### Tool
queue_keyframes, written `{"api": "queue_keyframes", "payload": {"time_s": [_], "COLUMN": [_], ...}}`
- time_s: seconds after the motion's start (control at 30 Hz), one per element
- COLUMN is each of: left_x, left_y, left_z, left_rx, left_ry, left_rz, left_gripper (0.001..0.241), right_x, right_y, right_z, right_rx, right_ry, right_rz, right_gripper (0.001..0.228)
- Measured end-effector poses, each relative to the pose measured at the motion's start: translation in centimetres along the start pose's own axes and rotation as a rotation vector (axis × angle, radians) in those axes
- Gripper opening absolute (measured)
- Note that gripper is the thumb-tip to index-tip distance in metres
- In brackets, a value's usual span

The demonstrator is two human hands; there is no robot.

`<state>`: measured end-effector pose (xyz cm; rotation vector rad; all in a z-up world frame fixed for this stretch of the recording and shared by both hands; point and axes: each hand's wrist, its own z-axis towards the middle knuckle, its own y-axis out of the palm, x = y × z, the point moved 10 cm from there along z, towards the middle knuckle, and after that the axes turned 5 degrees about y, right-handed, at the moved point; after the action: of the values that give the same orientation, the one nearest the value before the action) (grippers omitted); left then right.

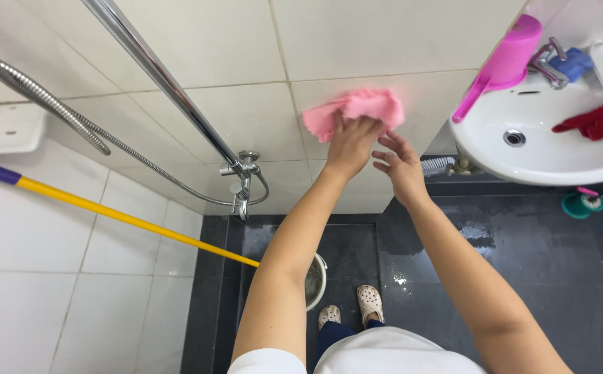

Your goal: The person wipes the white tiled walls of a bathroom with a pink cloth. They then rinse the cloth in a sink and proceed to pour a powdered cleaning agent from a packet into a pink plastic scoop held under the running tap.

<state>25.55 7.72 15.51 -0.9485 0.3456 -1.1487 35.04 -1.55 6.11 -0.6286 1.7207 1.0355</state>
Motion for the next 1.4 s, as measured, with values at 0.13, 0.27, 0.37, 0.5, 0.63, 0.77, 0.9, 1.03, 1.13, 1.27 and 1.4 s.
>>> {"api": "queue_keyframes", "payload": {"time_s": [0.13, 0.27, 0.37, 0.5, 0.63, 0.77, 0.9, 1.03, 1.13, 1.27, 1.4], "left_x": [-0.4, -0.8, 0.1, 2.5, 5.3, 6.6, 6.4, 7.9, 7.7, 4.2, 3.8], "left_y": [6.4, 2.1, -2.5, -3.4, -1.6, 1.7, -0.1, -2.0, -2.7, 0.2, 1.2], "left_z": [-3.3, -2.2, 1.2, 5.1, 5.2, 4.8, 3.1, 1.4, 0.8, -1.8, -2.7], "left_rx": [-0.263, -0.256, -0.092, -0.002, 0.070, -0.094, -0.113, 0.016, 0.203, 0.235, 0.290], "left_ry": [0.333, 0.351, 0.284, 0.310, 0.390, 0.458, 0.492, 0.403, 0.265, -0.125, -0.176], "left_rz": [0.037, 0.029, 0.069, 0.087, 0.059, 0.060, -0.118, -0.064, 0.024, 0.055, -0.057], "left_gripper": [0.044, 0.046, 0.050, 0.048, 0.039, 0.036, 0.042, 0.049, 0.049, 0.048, 0.047], "right_x": [1.9, 0.3, -2.2, -7.1, -12.2, -14.1, -14.7, -14.9, -15.1, -13.1, -10.0], "right_y": [-1.9, -0.8, 0.2, 0.8, 0.1, -3.2, -3.6, -4.1, -4.2, -5.4, -6.5], "right_z": [0.9, -0.6, -1.7, -1.8, -1.4, -0.2, -0.4, -1.4, -0.4, 1.0, 2.4], "right_rx": [0.097, 0.131, 0.117, 0.101, 0.122, 0.189, 0.118, 0.039, -0.043, -0.128, -0.140], "right_ry": [0.086, 0.067, -0.021, -0.203, -0.419, -0.536, -0.617, -0.646, -0.609, -0.436, -0.365], "right_rz": [0.029, -0.045, -0.094, -0.157, -0.264, -0.556, -0.695, -0.816, -0.792, -0.677, -0.626], "right_gripper": [0.055, 0.054, 0.046, 0.038, 0.032, 0.022, 0.024, 0.032, 0.031, 0.033, 0.037]}}
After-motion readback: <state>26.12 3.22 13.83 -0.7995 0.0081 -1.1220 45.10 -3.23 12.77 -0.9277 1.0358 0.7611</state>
